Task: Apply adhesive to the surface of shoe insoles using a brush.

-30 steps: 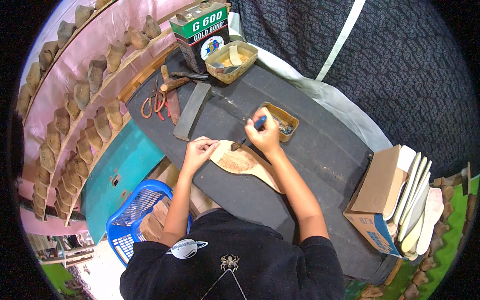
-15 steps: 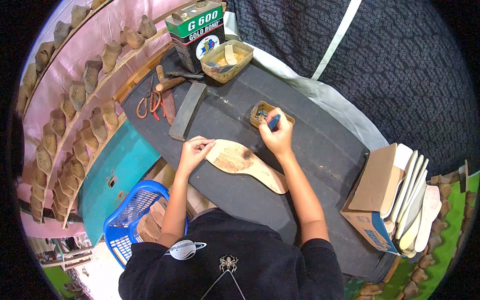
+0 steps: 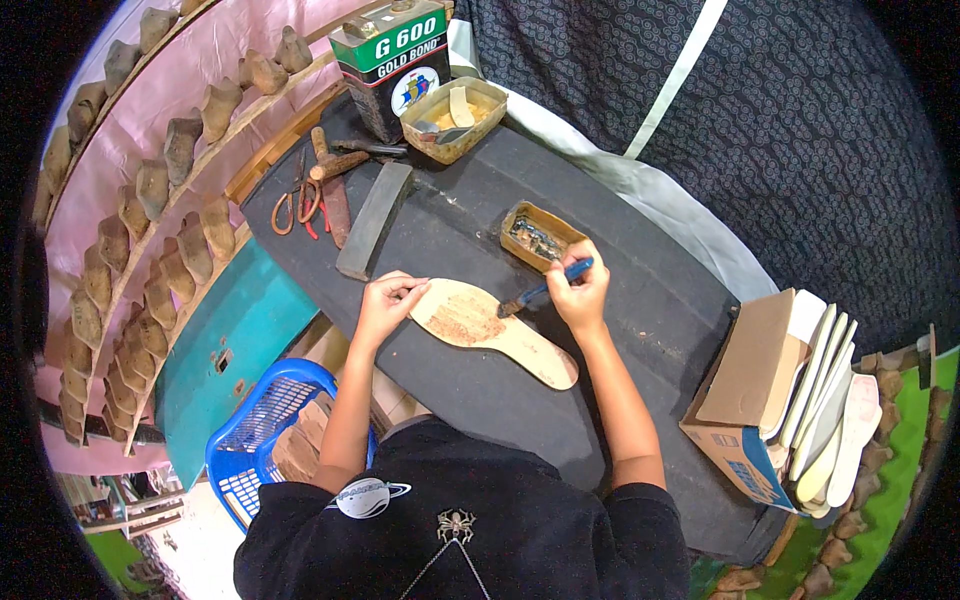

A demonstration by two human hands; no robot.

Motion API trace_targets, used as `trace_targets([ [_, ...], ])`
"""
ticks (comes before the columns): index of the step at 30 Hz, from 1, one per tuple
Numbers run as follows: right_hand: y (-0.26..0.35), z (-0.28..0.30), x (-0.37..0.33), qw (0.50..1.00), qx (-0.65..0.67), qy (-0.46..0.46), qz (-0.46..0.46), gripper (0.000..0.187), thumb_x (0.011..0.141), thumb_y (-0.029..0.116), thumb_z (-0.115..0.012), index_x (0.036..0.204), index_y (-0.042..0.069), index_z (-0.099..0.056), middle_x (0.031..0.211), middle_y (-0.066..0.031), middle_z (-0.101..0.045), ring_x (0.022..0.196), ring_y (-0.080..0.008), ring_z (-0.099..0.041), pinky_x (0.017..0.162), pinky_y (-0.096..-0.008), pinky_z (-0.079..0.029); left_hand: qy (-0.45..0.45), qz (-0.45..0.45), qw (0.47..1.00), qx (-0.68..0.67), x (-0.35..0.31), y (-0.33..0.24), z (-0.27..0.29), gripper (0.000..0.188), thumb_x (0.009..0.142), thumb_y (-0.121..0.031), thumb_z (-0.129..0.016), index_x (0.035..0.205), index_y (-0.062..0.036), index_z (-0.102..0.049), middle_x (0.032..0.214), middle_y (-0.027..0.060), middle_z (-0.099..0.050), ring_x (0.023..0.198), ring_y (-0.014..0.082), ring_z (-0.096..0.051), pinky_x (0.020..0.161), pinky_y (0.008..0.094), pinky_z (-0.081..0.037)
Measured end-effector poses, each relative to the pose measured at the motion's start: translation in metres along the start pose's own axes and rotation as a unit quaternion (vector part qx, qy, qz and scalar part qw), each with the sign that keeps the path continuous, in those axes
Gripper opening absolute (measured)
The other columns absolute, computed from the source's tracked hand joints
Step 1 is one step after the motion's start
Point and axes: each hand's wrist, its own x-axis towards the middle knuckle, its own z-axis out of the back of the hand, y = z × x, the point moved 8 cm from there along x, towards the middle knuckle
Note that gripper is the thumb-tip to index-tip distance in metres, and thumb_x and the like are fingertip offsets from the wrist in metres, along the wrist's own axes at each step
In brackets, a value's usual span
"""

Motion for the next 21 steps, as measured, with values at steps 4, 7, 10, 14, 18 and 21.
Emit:
trace_targets([
  [4,0.001,0.015,-0.005,1.000,0.017,-0.005,-0.021,0.016,0.066,-0.001,-0.053,0.065,0.006,-0.038,0.060,0.0020,-0.039,0.054,-0.0041,-0.035,0.047,-0.0193,-0.030,-0.014,-0.016,1.000,-0.001,0.002,-0.001,0.000,0.012,0.074,-0.006,-0.061,0.081,0.0026,-0.063,0.069,0.0052,-0.057,0.049,0.0055,-0.050,0.043,0.0187,-0.038],
  [7,0.004,0.014,0.001,0.999,-0.006,-0.008,-0.031,0.016,0.068,0.000,-0.053,0.066,0.006,-0.039,0.060,0.0033,-0.038,0.054,-0.0027,-0.034,0.047,-0.0181,-0.029,-0.011,-0.017,1.000,-0.003,0.003,-0.002,-0.001,0.012,0.074,-0.006,-0.062,0.082,0.0028,-0.063,0.069,0.0051,-0.057,0.050,0.0056,-0.050,0.042,0.0188,-0.039],
  [10,0.005,0.002,0.008,0.999,0.012,-0.042,-0.015,0.016,0.073,0.002,-0.055,0.069,0.006,-0.040,0.059,0.0053,-0.038,0.051,-0.0013,-0.034,0.044,-0.0170,-0.028,-0.010,-0.014,1.000,-0.008,0.003,-0.004,-0.002,0.013,0.074,-0.006,-0.062,0.082,0.0030,-0.063,0.069,0.0048,-0.057,0.050,0.0056,-0.050,0.042,0.0187,-0.040],
  [14,0.004,-0.033,0.008,0.995,0.061,-0.013,-0.078,0.018,0.075,0.008,-0.059,0.071,0.007,-0.041,0.056,0.0063,-0.039,0.048,-0.0009,-0.036,0.041,-0.0169,-0.029,-0.012,-0.010,1.000,-0.013,0.002,-0.005,-0.002,0.013,0.074,-0.006,-0.061,0.083,0.0031,-0.063,0.071,0.0046,-0.057,0.052,0.0051,-0.049,0.042,0.0182,-0.039],
  [18,-0.001,-0.036,-0.003,0.999,0.044,0.011,-0.028,0.020,0.072,0.007,-0.060,0.069,0.006,-0.040,0.059,0.0035,-0.040,0.050,-0.0024,-0.036,0.043,-0.0180,-0.030,-0.009,-0.005,1.000,-0.004,0.003,0.000,-0.004,0.013,0.074,-0.006,-0.062,0.084,0.0032,-0.063,0.073,0.0049,-0.057,0.053,0.0049,-0.049,0.042,0.0178,-0.039],
  [21,0.012,-0.018,-0.009,0.999,0.021,0.023,0.004,0.017,0.068,0.002,-0.057,0.067,0.005,-0.039,0.059,0.0015,-0.040,0.052,-0.0049,-0.037,0.046,-0.0201,-0.032,-0.012,0.003,0.999,-0.032,0.001,0.002,-0.002,0.013,0.074,-0.006,-0.062,0.084,0.0033,-0.063,0.073,0.0049,-0.057,0.054,0.0047,-0.049,0.043,0.0175,-0.040],
])
